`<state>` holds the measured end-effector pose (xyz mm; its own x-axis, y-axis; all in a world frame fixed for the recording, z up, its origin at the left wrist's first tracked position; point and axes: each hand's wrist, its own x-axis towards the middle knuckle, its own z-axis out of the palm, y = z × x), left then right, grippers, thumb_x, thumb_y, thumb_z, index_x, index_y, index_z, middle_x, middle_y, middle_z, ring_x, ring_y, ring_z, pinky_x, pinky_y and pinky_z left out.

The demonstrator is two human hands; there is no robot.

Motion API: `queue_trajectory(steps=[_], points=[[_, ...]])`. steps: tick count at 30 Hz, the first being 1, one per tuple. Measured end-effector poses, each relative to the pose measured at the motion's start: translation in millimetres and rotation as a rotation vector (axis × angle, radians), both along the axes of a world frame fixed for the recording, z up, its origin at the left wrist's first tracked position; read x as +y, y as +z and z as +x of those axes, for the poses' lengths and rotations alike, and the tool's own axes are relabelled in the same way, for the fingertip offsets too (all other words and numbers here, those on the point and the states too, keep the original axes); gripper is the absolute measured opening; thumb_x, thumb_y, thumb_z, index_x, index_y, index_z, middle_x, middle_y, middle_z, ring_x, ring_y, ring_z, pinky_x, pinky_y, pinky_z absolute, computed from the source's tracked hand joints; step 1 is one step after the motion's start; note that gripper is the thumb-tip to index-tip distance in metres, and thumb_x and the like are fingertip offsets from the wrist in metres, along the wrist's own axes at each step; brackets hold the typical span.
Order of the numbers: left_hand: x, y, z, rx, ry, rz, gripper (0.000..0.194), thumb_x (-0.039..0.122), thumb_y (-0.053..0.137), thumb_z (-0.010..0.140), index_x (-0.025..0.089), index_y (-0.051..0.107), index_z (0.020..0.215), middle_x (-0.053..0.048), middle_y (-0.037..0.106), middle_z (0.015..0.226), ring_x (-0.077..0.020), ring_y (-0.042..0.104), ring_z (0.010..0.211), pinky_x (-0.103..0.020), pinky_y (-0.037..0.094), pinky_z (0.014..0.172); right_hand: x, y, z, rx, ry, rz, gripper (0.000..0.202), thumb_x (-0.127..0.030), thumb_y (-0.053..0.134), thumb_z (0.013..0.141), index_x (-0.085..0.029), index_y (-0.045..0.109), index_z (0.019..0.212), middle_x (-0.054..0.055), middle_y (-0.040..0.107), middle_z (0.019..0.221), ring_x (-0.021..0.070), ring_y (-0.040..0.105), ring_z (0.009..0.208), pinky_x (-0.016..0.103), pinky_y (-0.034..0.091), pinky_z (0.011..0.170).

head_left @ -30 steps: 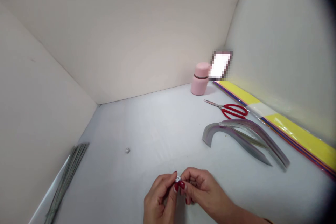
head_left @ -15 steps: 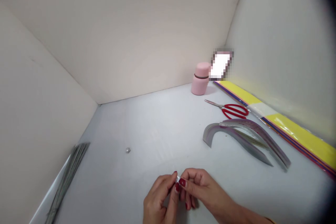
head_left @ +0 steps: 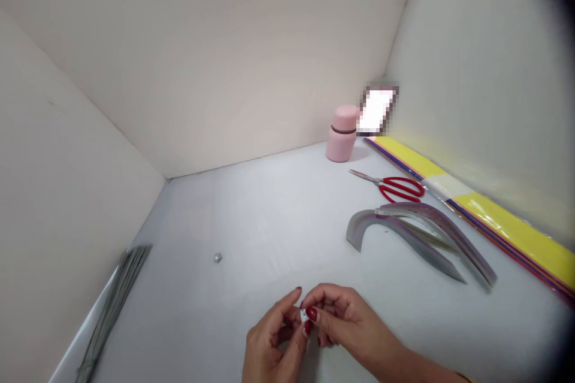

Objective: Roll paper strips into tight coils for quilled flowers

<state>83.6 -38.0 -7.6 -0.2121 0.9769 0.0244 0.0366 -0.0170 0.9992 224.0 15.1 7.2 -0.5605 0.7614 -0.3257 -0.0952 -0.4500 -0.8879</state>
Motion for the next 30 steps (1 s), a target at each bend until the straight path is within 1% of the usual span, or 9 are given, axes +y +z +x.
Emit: queue_trajectory(steps=[2, 4, 7, 10, 15, 17, 21, 26, 30], points=[[0.3, 0.3, -0.1, -0.140, 0.024, -0.080, 0.025, 0.029, 0.069, 0.070, 0.024, 0.069, 0.095, 0.002, 0.067, 0.065, -0.0100, 0.061, 0.058, -0.016, 0.049, 0.056, 1.3, 0.6, 1.1, -0.001, 0.003, 0.010, 0.026, -0.038, 0.065, 0.075, -0.013, 0.059, 0.077, -0.002, 0.057, 0.061, 0.0063, 0.047, 0.050, 0.020, 0.035, 0.051], [1.6, 3.9, -0.7, -0.228, 0.016, -0.149, 0.018, 0.029, 0.071, 0.067, 0.021, 0.071, 0.083, 0.000, 0.070, 0.066, -0.0110, 0.062, 0.061, -0.017, 0.049, 0.058, 1.9, 1.1, 2.3, 0.002, 0.001, 0.008, 0.025, -0.037, 0.065, 0.076, -0.013, 0.059, 0.077, -0.002, 0.056, 0.058, 0.0067, 0.047, 0.050, 0.020, 0.034, 0.051], [4.0, 11.8, -2.4, -0.226, -0.017, -0.225, 0.012, 0.028, 0.072, 0.066, 0.018, 0.072, 0.073, -0.002, 0.072, 0.067, -0.0125, 0.064, 0.064, -0.017, 0.048, 0.060, 1.5, 1.8, 3.3, 0.004, -0.005, -0.011, 0.024, -0.034, 0.068, 0.073, -0.013, 0.058, 0.073, -0.003, 0.055, 0.053, 0.0072, 0.047, 0.050, 0.020, 0.033, 0.050], [5.4, 16.3, -4.4, -0.182, -0.046, -0.249, 0.012, 0.029, 0.072, 0.067, 0.019, 0.073, 0.072, -0.002, 0.071, 0.065, -0.0121, 0.063, 0.062, -0.016, 0.046, 0.059, 1.0, 2.4, 3.4, 0.005, -0.011, -0.038, 0.025, -0.032, 0.072, 0.068, -0.013, 0.056, 0.069, -0.003, 0.056, 0.053, 0.0073, 0.048, 0.049, 0.020, 0.033, 0.050], [5.3, 12.0, -6.3, -0.170, -0.077, -0.213, 0.012, 0.030, 0.070, 0.069, 0.018, 0.073, 0.070, -0.002, 0.069, 0.063, -0.0124, 0.061, 0.060, -0.019, 0.046, 0.059, 2.9, 6.1, 3.6, -0.013, 0.000, -0.087, 0.026, -0.030, 0.074, 0.065, -0.012, 0.057, 0.068, -0.002, 0.058, 0.055, 0.0071, 0.051, 0.048, 0.018, 0.032, 0.047], [4.9, 8.5, -6.8, -0.269, -0.093, -0.192, 0.011, 0.029, 0.071, 0.068, 0.020, 0.073, 0.075, -0.002, 0.070, 0.063, -0.0129, 0.062, 0.060, -0.021, 0.047, 0.060, 3.5, 8.4, 3.9, 0.037, 0.021, -0.131, 0.027, -0.033, 0.073, 0.067, -0.012, 0.056, 0.070, -0.002, 0.060, 0.056, 0.0068, 0.051, 0.046, 0.018, 0.030, 0.045], [4.8, 1.7, -8.1, -0.453, -0.142, -0.170, 0.023, 0.025, 0.073, 0.067, 0.025, 0.073, 0.089, -0.001, 0.070, 0.069, -0.0140, 0.063, 0.065, -0.025, 0.048, 0.066, 2.9, 9.7, 4.4, 0.155, 0.024, -0.225, 0.026, -0.034, 0.069, 0.071, -0.013, 0.055, 0.072, -0.002, 0.060, 0.056, 0.0051, 0.049, 0.045, 0.018, 0.031, 0.046], [5.8, -3.3, -8.2, -0.422, -0.197, -0.110, 0.015, 0.024, 0.067, 0.073, 0.025, 0.074, 0.086, -0.001, 0.066, 0.067, -0.0162, 0.063, 0.067, -0.029, 0.047, 0.069, 1.6, 8.0, 2.9, 0.131, -0.007, -0.198, 0.027, -0.033, 0.072, 0.068, -0.014, 0.054, 0.072, -0.002, 0.061, 0.057, 0.0062, 0.051, 0.046, 0.018, 0.032, 0.046], [5.0, -1.3, -7.7, -0.327, -0.113, -0.161, 0.009, 0.025, 0.069, 0.071, 0.022, 0.075, 0.076, -0.001, 0.064, 0.065, -0.0138, 0.059, 0.064, -0.024, 0.045, 0.063, 0.4, 9.8, 0.6, 0.044, -0.037, -0.147, 0.029, -0.031, 0.077, 0.061, -0.013, 0.055, 0.067, -0.003, 0.060, 0.055, 0.0069, 0.051, 0.047, 0.019, 0.034, 0.048]])
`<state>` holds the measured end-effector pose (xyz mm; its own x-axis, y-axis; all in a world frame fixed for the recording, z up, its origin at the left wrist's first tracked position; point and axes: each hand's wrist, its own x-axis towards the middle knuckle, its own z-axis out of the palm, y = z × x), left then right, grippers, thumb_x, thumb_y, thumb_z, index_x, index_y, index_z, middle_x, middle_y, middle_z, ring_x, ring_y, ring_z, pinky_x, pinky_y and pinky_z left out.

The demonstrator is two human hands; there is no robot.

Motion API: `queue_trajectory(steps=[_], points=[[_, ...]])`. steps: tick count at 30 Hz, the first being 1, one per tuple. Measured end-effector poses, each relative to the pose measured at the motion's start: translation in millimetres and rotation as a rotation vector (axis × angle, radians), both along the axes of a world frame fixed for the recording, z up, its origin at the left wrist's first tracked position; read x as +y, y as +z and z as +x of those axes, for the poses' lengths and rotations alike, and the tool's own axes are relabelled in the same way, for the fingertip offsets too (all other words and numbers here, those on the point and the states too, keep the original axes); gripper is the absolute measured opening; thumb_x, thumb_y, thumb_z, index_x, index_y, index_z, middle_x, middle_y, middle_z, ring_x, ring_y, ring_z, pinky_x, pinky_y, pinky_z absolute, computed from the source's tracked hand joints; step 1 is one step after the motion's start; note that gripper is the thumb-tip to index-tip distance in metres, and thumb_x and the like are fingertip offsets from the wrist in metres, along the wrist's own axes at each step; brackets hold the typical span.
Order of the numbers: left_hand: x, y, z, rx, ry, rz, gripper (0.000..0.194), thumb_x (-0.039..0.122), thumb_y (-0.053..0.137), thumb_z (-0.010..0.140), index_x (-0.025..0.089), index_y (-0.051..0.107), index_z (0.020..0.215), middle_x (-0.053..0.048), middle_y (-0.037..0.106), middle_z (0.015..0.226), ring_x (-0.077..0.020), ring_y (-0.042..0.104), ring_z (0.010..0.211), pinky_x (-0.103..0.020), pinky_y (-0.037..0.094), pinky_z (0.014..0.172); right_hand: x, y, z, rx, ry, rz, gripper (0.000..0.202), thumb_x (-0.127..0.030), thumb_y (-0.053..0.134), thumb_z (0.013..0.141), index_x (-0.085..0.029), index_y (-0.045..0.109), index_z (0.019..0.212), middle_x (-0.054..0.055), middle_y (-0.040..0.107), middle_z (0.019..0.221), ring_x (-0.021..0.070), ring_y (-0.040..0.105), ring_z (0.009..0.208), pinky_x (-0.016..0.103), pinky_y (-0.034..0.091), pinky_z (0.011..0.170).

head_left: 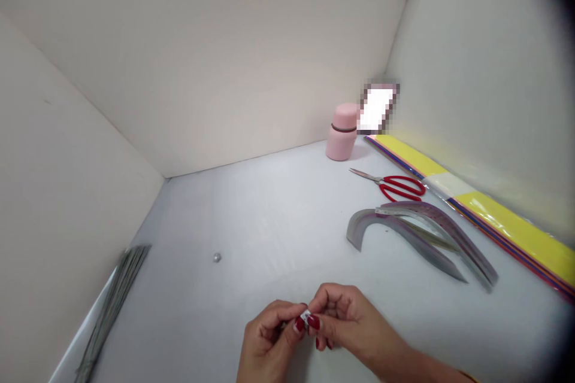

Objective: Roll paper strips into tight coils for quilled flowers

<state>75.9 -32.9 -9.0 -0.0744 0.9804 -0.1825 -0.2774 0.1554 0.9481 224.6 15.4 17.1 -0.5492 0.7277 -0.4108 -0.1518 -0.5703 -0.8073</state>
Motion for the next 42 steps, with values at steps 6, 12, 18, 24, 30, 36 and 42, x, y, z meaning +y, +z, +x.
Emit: queue_trajectory(steps=[6, 12, 18, 24, 30, 36, 42], points=[[-0.4, 0.0, -2.4, 0.057, -0.003, -0.043, 0.010, 0.029, 0.070, 0.069, 0.020, 0.074, 0.072, -0.002, 0.066, 0.064, -0.0144, 0.059, 0.064, -0.023, 0.045, 0.062, -0.3, 1.2, 0.1, -0.029, 0.006, 0.044, 0.029, -0.032, 0.077, 0.061, -0.014, 0.055, 0.066, -0.004, 0.057, 0.052, 0.0085, 0.051, 0.050, 0.021, 0.037, 0.051], [0.2, 5.7, -0.8, 0.202, 0.010, -0.029, 0.012, 0.030, 0.067, 0.071, 0.019, 0.073, 0.071, -0.004, 0.068, 0.067, -0.0149, 0.060, 0.064, -0.022, 0.046, 0.060, -0.3, -7.3, 4.4, -0.126, 0.038, 0.178, 0.020, -0.031, 0.071, 0.069, -0.014, 0.061, 0.070, -0.002, 0.058, 0.056, 0.0103, 0.051, 0.055, 0.023, 0.039, 0.055], [-0.3, 9.3, -0.5, 0.362, 0.010, 0.115, 0.010, 0.026, 0.063, 0.075, 0.021, 0.072, 0.075, -0.004, 0.068, 0.072, -0.0144, 0.063, 0.067, -0.019, 0.046, 0.061, 3.0, 0.6, 13.5, -0.425, 0.185, 0.730, 0.021, -0.026, 0.049, 0.085, -0.014, 0.064, 0.076, 0.002, 0.058, 0.064, 0.0125, 0.050, 0.059, 0.023, 0.036, 0.055], [-2.2, 1.7, 3.6, 0.309, -0.037, 0.064, 0.011, 0.028, 0.063, 0.073, 0.021, 0.070, 0.079, -0.004, 0.066, 0.072, -0.0142, 0.061, 0.065, -0.019, 0.048, 0.059, 3.6, 6.9, 12.9, -0.450, 0.225, 0.770, 0.018, -0.022, 0.047, 0.084, -0.015, 0.059, 0.072, 0.000, 0.055, 0.062, 0.0119, 0.047, 0.057, 0.022, 0.034, 0.053], [-3.6, 5.2, 7.8, 0.587, 0.052, 0.229, 0.010, 0.019, 0.065, 0.070, 0.022, 0.071, 0.077, -0.002, 0.067, 0.064, -0.0119, 0.058, 0.054, -0.018, 0.047, 0.053, 3.0, -4.0, 8.4, -0.275, 0.175, 0.402, 0.025, -0.037, 0.052, 0.082, -0.016, 0.052, 0.068, -0.004, 0.044, 0.056, 0.0093, 0.037, 0.051, 0.020, 0.029, 0.048], [-4.1, 4.4, 8.5, 0.447, 0.068, 0.069, 0.008, 0.026, 0.068, 0.067, 0.019, 0.070, 0.070, -0.001, 0.064, 0.057, -0.0108, 0.056, 0.050, -0.017, 0.043, 0.048, 2.4, -5.0, 6.7, -0.094, 0.145, 0.165, 0.032, -0.045, 0.060, 0.075, -0.017, 0.047, 0.067, -0.006, 0.042, 0.055, 0.0069, 0.032, 0.048, 0.018, 0.027, 0.045], [-0.6, 5.6, 8.5, 0.006, 0.043, -0.143, 0.018, 0.031, 0.077, 0.060, 0.016, 0.067, 0.063, 0.000, 0.066, 0.051, -0.0082, 0.056, 0.048, -0.015, 0.040, 0.048, 1.9, -6.3, 4.1, 0.037, 0.140, 0.052, 0.031, -0.043, 0.064, 0.074, -0.016, 0.049, 0.070, -0.007, 0.046, 0.052, 0.0049, 0.037, 0.042, 0.017, 0.029, 0.043]])
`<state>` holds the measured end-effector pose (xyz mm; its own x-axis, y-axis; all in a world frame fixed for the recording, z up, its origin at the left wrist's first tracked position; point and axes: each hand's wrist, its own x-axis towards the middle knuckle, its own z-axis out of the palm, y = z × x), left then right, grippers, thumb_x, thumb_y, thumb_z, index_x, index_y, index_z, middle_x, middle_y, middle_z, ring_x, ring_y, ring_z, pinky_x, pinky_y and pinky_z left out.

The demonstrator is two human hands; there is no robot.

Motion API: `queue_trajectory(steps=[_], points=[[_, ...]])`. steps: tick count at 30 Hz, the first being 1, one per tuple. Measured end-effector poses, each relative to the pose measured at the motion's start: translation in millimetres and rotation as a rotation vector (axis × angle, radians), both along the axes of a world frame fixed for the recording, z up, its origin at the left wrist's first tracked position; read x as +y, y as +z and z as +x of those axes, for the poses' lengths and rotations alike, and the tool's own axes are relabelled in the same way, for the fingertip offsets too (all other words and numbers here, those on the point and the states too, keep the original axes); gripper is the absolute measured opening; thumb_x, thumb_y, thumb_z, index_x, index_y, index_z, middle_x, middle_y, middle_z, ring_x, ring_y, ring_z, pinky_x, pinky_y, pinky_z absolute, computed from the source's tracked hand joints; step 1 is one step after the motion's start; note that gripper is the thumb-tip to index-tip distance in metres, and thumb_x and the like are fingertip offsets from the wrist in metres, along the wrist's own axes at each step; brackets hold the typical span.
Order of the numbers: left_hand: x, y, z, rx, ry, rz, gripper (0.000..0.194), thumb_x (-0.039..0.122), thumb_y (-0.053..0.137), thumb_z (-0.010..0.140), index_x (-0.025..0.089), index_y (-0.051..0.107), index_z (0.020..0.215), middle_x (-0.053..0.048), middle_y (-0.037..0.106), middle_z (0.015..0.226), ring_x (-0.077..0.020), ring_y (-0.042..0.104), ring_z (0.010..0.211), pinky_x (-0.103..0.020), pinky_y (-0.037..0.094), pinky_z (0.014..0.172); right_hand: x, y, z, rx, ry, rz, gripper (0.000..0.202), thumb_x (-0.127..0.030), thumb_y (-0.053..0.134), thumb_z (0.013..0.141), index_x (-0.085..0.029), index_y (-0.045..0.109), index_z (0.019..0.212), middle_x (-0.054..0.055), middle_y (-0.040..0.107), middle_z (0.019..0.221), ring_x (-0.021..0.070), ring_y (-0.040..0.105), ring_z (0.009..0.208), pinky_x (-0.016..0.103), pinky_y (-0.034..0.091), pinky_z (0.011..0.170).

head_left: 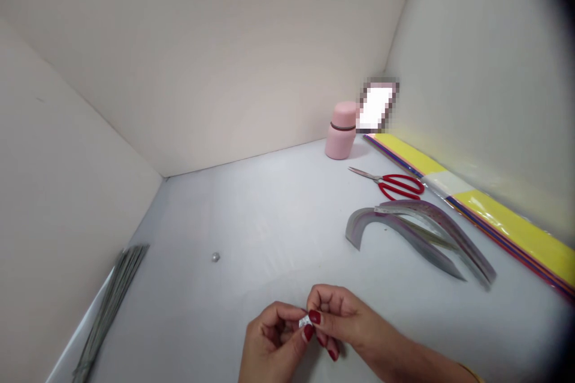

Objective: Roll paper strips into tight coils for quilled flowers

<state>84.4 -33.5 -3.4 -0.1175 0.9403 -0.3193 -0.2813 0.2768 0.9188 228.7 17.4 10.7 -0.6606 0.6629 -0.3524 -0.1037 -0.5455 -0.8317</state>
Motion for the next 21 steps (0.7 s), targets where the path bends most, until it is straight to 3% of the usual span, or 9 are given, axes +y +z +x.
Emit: queue_trajectory(steps=[6, 9, 12, 16, 21], points=[[0.7, -3.2, -3.7, 0.023, 0.010, 0.019, 0.019, 0.031, 0.075, 0.062, 0.018, 0.071, 0.075, -0.001, 0.068, 0.060, -0.0102, 0.058, 0.055, -0.018, 0.043, 0.053, 0.5, 1.7, 3.4, -0.120, 0.046, 0.199, 0.023, -0.036, 0.054, 0.082, -0.016, 0.051, 0.073, -0.003, 0.051, 0.060, 0.0078, 0.047, 0.049, 0.020, 0.036, 0.050], [-0.6, -2.9, -3.7, 0.283, -0.030, 0.202, 0.016, 0.026, 0.068, 0.069, 0.022, 0.072, 0.084, -0.003, 0.069, 0.071, -0.0134, 0.060, 0.061, -0.021, 0.047, 0.056, 0.3, 2.4, 4.3, -0.206, 0.046, 0.315, 0.020, -0.032, 0.049, 0.084, -0.017, 0.050, 0.071, -0.004, 0.048, 0.059, 0.0090, 0.044, 0.051, 0.021, 0.036, 0.051], [-1.0, 0.6, -3.8, 0.581, -0.072, 0.355, 0.012, 0.019, 0.062, 0.072, 0.022, 0.071, 0.079, -0.003, 0.068, 0.067, -0.0134, 0.061, 0.058, -0.020, 0.048, 0.055, -0.4, 2.8, 5.6, -0.347, 0.073, 0.476, 0.020, -0.030, 0.046, 0.086, -0.017, 0.049, 0.071, -0.004, 0.046, 0.058, 0.0101, 0.041, 0.053, 0.021, 0.033, 0.050], [-0.2, 5.8, -4.0, 0.790, -0.089, 0.459, 0.011, 0.015, 0.060, 0.072, 0.020, 0.068, 0.076, -0.002, 0.068, 0.064, -0.0129, 0.060, 0.054, -0.020, 0.047, 0.055, -1.4, 6.5, 8.2, -0.488, 0.114, 0.725, 0.019, -0.026, 0.042, 0.087, -0.019, 0.049, 0.071, -0.003, 0.048, 0.061, 0.0115, 0.042, 0.057, 0.022, 0.032, 0.053], [0.0, 6.7, -2.4, 0.758, -0.075, 0.386, 0.009, 0.016, 0.059, 0.070, 0.019, 0.067, 0.071, -0.002, 0.065, 0.060, -0.0128, 0.057, 0.052, -0.020, 0.046, 0.051, 0.5, 8.9, 8.3, -0.481, 0.131, 0.762, 0.019, -0.025, 0.041, 0.088, -0.019, 0.048, 0.072, -0.002, 0.049, 0.065, 0.0120, 0.042, 0.059, 0.022, 0.032, 0.055]])
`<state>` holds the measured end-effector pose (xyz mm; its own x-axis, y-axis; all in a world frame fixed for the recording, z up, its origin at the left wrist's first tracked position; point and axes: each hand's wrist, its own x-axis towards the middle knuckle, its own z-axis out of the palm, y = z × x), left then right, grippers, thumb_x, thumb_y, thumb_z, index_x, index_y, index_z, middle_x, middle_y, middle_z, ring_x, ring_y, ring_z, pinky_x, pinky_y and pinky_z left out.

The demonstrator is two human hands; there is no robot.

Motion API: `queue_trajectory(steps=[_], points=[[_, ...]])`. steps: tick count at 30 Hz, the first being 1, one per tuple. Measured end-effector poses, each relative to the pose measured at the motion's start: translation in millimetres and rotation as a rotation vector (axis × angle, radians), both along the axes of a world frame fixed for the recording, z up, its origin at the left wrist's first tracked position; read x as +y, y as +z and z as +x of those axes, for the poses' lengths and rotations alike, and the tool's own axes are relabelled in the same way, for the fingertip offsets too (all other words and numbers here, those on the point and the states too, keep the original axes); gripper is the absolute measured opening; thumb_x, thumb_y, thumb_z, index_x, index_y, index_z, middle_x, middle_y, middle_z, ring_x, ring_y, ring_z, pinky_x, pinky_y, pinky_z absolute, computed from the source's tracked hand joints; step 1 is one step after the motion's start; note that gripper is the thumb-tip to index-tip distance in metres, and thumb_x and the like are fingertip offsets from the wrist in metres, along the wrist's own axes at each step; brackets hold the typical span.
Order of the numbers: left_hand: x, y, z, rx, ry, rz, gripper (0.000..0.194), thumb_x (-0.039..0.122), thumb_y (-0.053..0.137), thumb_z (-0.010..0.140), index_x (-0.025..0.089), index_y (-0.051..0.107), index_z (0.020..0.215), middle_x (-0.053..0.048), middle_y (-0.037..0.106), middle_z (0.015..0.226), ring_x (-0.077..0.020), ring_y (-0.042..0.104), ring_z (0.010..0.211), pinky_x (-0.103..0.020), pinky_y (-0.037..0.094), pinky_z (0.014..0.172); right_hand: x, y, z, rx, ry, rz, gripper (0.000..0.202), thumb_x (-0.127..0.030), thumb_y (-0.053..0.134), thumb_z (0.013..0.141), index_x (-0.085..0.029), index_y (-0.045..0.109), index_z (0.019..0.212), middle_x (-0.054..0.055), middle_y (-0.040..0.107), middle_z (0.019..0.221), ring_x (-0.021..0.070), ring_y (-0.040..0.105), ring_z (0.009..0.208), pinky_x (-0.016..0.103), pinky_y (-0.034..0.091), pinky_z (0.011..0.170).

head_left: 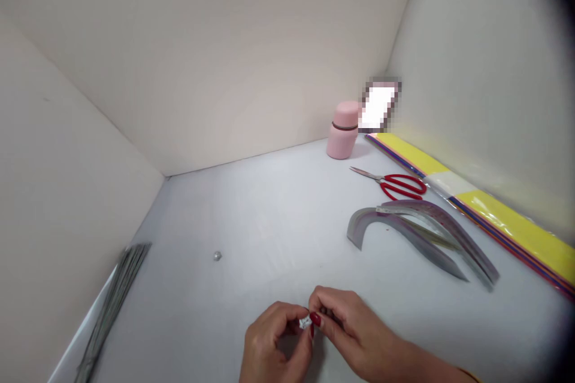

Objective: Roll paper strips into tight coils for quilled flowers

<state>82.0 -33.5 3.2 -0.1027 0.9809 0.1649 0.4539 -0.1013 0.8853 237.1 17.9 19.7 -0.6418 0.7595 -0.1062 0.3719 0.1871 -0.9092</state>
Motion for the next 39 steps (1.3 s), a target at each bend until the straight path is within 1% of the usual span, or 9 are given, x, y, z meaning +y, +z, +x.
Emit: queue_trajectory(steps=[7, 11, 14, 19, 21, 23, 26, 33, 39], points=[[1.3, -5.5, -0.6, -0.599, 0.081, -0.378, 0.016, 0.032, 0.074, 0.062, 0.017, 0.071, 0.066, 0.002, 0.059, 0.049, -0.0069, 0.048, 0.046, -0.016, 0.038, 0.047, -0.7, -6.3, -1.3, 0.153, -0.023, -0.284, 0.021, -0.033, 0.043, 0.088, -0.019, 0.046, 0.074, -0.005, 0.042, 0.060, 0.0097, 0.038, 0.054, 0.020, 0.030, 0.049], [4.9, -2.5, -2.1, -0.800, 0.062, -0.461, 0.021, 0.035, 0.077, 0.060, 0.016, 0.072, 0.064, 0.001, 0.063, 0.049, -0.0067, 0.052, 0.050, -0.015, 0.040, 0.053, 0.2, -5.6, -3.6, 0.251, -0.040, -0.351, 0.024, -0.037, 0.046, 0.087, -0.018, 0.047, 0.073, -0.005, 0.043, 0.058, 0.0097, 0.040, 0.053, 0.021, 0.033, 0.051], [5.8, -2.4, -2.1, -0.843, 0.086, -0.483, 0.021, 0.035, 0.078, 0.059, 0.016, 0.072, 0.066, 0.001, 0.065, 0.050, -0.0061, 0.053, 0.051, -0.014, 0.039, 0.053, 1.3, -6.1, -5.5, 0.315, -0.073, -0.421, 0.026, -0.040, 0.046, 0.086, -0.018, 0.047, 0.074, -0.004, 0.044, 0.061, 0.0094, 0.042, 0.053, 0.021, 0.035, 0.051], [3.9, -7.5, -0.5, -0.849, 0.094, -0.446, 0.019, 0.032, 0.078, 0.059, 0.017, 0.073, 0.069, 0.000, 0.066, 0.055, -0.0074, 0.054, 0.053, -0.016, 0.041, 0.055, -0.6, -8.9, -5.0, 0.273, -0.071, -0.277, 0.025, -0.038, 0.049, 0.086, -0.016, 0.050, 0.075, -0.004, 0.045, 0.059, 0.0093, 0.039, 0.054, 0.021, 0.031, 0.051], [3.1, -7.1, -0.6, -0.851, 0.083, -0.402, 0.021, 0.031, 0.079, 0.057, 0.019, 0.074, 0.073, 0.000, 0.067, 0.061, -0.0087, 0.055, 0.057, -0.017, 0.043, 0.057, -1.1, -9.8, -4.6, 0.331, -0.094, -0.374, 0.026, -0.039, 0.051, 0.085, -0.016, 0.049, 0.072, -0.005, 0.044, 0.058, 0.0084, 0.039, 0.052, 0.020, 0.030, 0.050], [3.1, -4.1, -1.5, -0.836, 0.063, -0.363, 0.021, 0.029, 0.080, 0.056, 0.020, 0.075, 0.074, 0.000, 0.066, 0.064, -0.0090, 0.056, 0.060, -0.017, 0.043, 0.058, -0.9, -10.4, -4.9, 0.426, -0.115, -0.560, 0.026, -0.039, 0.054, 0.083, -0.016, 0.048, 0.072, -0.005, 0.045, 0.057, 0.0068, 0.040, 0.047, 0.019, 0.030, 0.047], [4.1, 1.8, -3.1, -0.830, 0.043, -0.390, 0.017, 0.032, 0.079, 0.058, 0.020, 0.075, 0.069, 0.001, 0.066, 0.059, -0.0081, 0.056, 0.057, -0.017, 0.043, 0.058, -0.1, -10.8, -6.6, 0.515, -0.129, -0.730, 0.026, -0.038, 0.059, 0.079, -0.016, 0.047, 0.072, -0.006, 0.048, 0.055, 0.0052, 0.040, 0.042, 0.018, 0.027, 0.043], [5.3, -1.5, -1.2, -0.896, 0.091, -0.454, 0.022, 0.037, 0.078, 0.057, 0.016, 0.073, 0.064, 0.002, 0.061, 0.046, -0.0063, 0.052, 0.048, -0.016, 0.040, 0.053, -1.2, -8.8, -9.9, 0.516, -0.144, -0.742, 0.025, -0.036, 0.060, 0.079, -0.014, 0.049, 0.072, -0.004, 0.052, 0.058, 0.0046, 0.042, 0.043, 0.017, 0.027, 0.044], [3.4, -13.8, -0.9, -0.939, 0.078, -0.426, 0.023, 0.033, 0.080, 0.056, 0.018, 0.073, 0.072, -0.001, 0.067, 0.058, -0.0107, 0.057, 0.055, -0.022, 0.042, 0.058, -3.0, -6.3, -10.2, 0.545, -0.186, -0.741, 0.028, -0.037, 0.062, 0.077, -0.014, 0.048, 0.069, -0.006, 0.049, 0.053, 0.0041, 0.040, 0.041, 0.017, 0.027, 0.044]])
